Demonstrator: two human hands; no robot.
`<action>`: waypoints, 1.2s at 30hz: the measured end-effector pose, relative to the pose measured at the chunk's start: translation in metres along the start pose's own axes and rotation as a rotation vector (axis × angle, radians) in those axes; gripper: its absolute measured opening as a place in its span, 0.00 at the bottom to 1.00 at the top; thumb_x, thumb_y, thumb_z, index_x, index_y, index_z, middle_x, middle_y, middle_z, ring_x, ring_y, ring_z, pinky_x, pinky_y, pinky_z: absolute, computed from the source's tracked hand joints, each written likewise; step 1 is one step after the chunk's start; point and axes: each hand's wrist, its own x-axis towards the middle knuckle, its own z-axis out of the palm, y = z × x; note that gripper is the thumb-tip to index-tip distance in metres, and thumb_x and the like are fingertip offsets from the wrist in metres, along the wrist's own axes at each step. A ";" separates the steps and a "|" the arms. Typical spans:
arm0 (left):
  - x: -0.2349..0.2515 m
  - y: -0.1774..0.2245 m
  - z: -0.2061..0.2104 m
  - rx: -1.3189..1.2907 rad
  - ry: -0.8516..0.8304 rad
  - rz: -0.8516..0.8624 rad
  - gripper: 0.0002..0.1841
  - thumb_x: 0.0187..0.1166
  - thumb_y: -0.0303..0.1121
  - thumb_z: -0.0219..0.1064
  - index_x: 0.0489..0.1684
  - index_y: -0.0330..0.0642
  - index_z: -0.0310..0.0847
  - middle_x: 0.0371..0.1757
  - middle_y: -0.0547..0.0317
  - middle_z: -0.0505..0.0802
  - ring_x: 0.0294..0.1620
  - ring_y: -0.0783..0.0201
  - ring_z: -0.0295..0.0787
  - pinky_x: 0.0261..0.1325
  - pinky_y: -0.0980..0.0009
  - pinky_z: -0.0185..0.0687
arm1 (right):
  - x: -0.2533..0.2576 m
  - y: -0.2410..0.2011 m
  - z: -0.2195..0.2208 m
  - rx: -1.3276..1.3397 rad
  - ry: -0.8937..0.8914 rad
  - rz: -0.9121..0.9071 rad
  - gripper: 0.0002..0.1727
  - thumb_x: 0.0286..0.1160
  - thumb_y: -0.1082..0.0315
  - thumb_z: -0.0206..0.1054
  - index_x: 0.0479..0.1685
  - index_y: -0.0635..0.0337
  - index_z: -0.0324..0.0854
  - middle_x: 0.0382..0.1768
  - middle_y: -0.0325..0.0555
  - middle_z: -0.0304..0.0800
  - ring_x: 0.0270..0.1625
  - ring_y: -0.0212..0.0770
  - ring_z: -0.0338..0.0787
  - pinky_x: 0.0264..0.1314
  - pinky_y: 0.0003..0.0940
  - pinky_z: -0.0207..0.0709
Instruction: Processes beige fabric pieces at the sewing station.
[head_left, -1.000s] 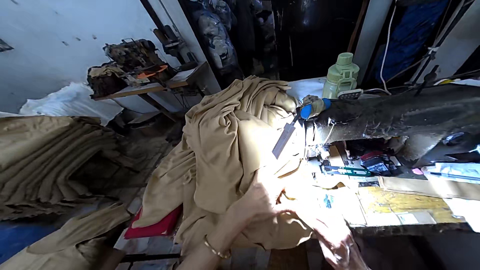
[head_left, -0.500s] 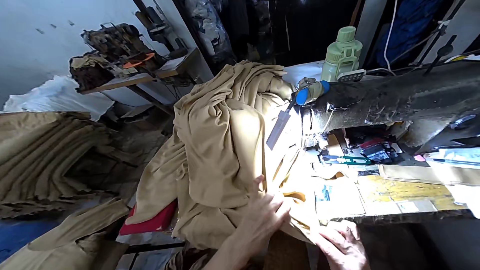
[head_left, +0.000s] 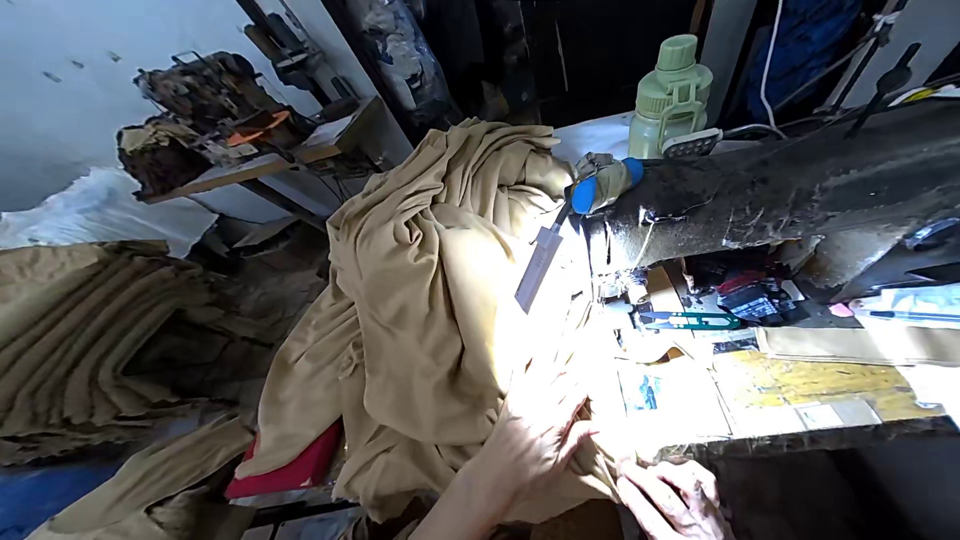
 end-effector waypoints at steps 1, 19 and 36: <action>0.003 0.002 -0.001 0.006 0.018 0.000 0.26 0.90 0.53 0.46 0.57 0.49 0.90 0.60 0.60 0.93 0.70 0.58 0.85 0.76 0.46 0.71 | 0.000 -0.001 0.000 0.004 0.004 0.006 0.10 0.83 0.67 0.62 0.47 0.45 0.90 0.54 0.35 0.92 0.60 0.40 0.79 0.71 0.37 0.59; 0.051 0.021 0.002 -0.448 -0.084 -0.167 0.10 0.82 0.38 0.67 0.50 0.45 0.90 0.49 0.57 0.93 0.50 0.63 0.91 0.56 0.61 0.85 | -0.003 -0.003 0.004 -0.037 0.034 0.023 0.14 0.85 0.70 0.53 0.46 0.45 0.87 0.56 0.32 0.93 0.64 0.37 0.82 0.79 0.39 0.57; -0.016 0.045 0.024 -0.334 0.196 0.187 0.12 0.85 0.27 0.60 0.53 0.44 0.90 0.56 0.56 0.95 0.59 0.66 0.92 0.66 0.75 0.82 | -0.006 -0.009 -0.006 0.012 0.036 0.084 0.08 0.81 0.67 0.65 0.45 0.44 0.89 0.51 0.44 0.86 0.60 0.42 0.80 0.75 0.37 0.63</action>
